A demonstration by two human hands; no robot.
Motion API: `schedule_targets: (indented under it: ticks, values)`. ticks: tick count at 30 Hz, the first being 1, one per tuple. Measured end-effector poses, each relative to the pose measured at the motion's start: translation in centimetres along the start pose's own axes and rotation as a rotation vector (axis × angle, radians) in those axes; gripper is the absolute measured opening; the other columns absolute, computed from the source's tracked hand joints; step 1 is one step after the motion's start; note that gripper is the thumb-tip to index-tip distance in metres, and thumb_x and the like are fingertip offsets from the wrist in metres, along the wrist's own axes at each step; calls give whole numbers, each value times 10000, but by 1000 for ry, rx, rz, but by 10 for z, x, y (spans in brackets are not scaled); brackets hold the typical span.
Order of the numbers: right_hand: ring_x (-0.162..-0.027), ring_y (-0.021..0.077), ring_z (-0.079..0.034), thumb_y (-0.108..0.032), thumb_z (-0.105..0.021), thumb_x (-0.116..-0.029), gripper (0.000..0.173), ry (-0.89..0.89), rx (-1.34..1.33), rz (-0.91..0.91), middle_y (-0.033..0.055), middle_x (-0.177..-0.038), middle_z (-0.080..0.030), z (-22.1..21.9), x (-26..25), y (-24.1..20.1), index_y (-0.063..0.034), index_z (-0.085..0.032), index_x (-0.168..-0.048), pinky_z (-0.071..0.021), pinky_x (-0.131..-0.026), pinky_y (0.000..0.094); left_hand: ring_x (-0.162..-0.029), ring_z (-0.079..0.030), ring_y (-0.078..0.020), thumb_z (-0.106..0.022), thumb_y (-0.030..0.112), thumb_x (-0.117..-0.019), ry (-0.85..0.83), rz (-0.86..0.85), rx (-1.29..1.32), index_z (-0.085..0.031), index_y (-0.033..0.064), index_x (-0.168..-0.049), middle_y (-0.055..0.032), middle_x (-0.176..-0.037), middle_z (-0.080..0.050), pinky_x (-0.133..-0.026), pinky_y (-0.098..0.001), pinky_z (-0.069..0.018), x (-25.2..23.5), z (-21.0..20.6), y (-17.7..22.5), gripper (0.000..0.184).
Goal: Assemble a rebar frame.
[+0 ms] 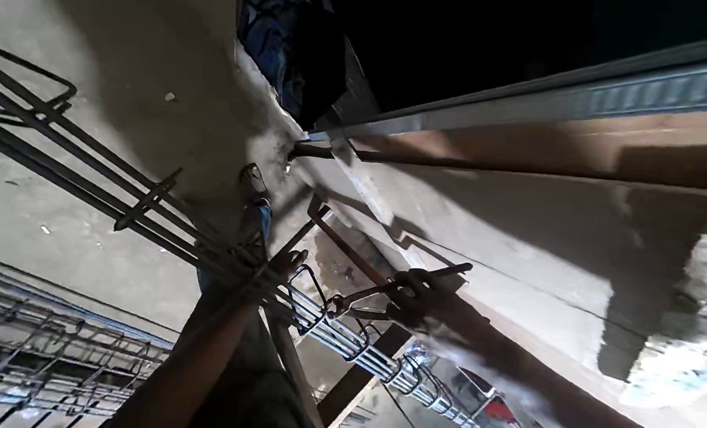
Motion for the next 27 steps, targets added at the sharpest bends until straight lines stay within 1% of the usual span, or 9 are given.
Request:
schedule_targets:
  ticks: [2,5,7,10,14,17,23,26,27]
  values:
    - [-1210,361,-584,-79,-647,-929,134,-20,0,10,89,-1111,-677,-3,-6,3,-145,-674,-1043,-429,-1071,566,-826,-679,-159,-348,451,-1116,-59,44,119,-592,47,-1345,-120,-1046,-695,-775,-347,-572,3,-11,2,525]
    - [-1204,363,-590,-93,-635,-940,123,-34,21,22,88,-1125,-684,-4,-10,6,-147,-671,-1044,-435,-1063,555,-620,-514,-99,-328,437,-1120,-62,-3,151,-633,50,-1262,-38,-817,-600,-616,-293,-468,-1,-20,-1,513]
    - [-1197,367,-590,-81,-621,-945,117,-41,28,41,94,-1127,-679,-4,-13,6,-143,-666,-1034,-438,-1051,557,-677,-497,-97,-314,391,-1130,-18,-43,126,-671,43,-1214,-44,-858,-607,-675,-297,-452,-3,-21,-3,506]
    - [-1170,369,-601,-71,-618,-949,131,-68,23,50,112,-1121,-675,-4,-19,9,-144,-677,-1040,-461,-1019,547,-764,-581,-155,-322,365,-1128,84,-93,89,-692,22,-1164,-96,-916,-665,-771,-371,-496,-3,-19,-4,506]
    - [-1031,380,-646,-109,-634,-946,121,-121,15,45,179,-1095,-650,-5,-28,18,-145,-695,-1044,-516,-907,536,-862,-653,-254,-318,373,-1124,178,-98,7,-694,0,-1145,-161,-964,-693,-844,-462,-516,-4,-18,-8,530]
    - [-1035,393,-643,-50,-613,-952,182,-128,9,57,181,-1114,-655,-3,-31,24,-128,-684,-1101,-481,-965,588,-947,-689,-333,-322,392,-1117,245,-60,-47,-692,-11,-1139,-207,-995,-709,-894,-527,-522,-1,-16,-10,547]
    - [-1127,351,-631,-90,-557,-999,170,-145,-2,134,98,-1168,-679,-11,-36,27,-134,-664,-1124,-403,-1083,604,-936,-689,-346,-312,412,-1113,273,-32,-99,-693,-7,-1084,-205,-955,-703,-874,-536,-524,1,-16,-13,567]
    - [-1097,390,-625,-55,-571,-982,167,-178,-8,164,146,-1147,-655,-14,-38,26,-109,-657,-1115,-459,-1024,599,-927,-688,-344,-314,407,-1113,278,-32,-104,-692,-14,-1065,-205,-943,-699,-867,-538,-522,2,-15,-14,568]
    - [-1061,402,-633,-44,-590,-970,197,-189,-11,161,172,-1162,-645,-15,-39,26,-117,-653,-1143,-509,-945,569,-925,-689,-344,-316,400,-1114,277,-30,-97,-694,-17,-1062,-206,-943,-700,-868,-537,-521,2,-16,-13,565]
Point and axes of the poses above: each hand's wrist, its own x-axis away from the middle knuckle, its own z-axis out of the back of the hand, y = z × x, the point moved 8 cm from there along -x, towards the middle knuckle
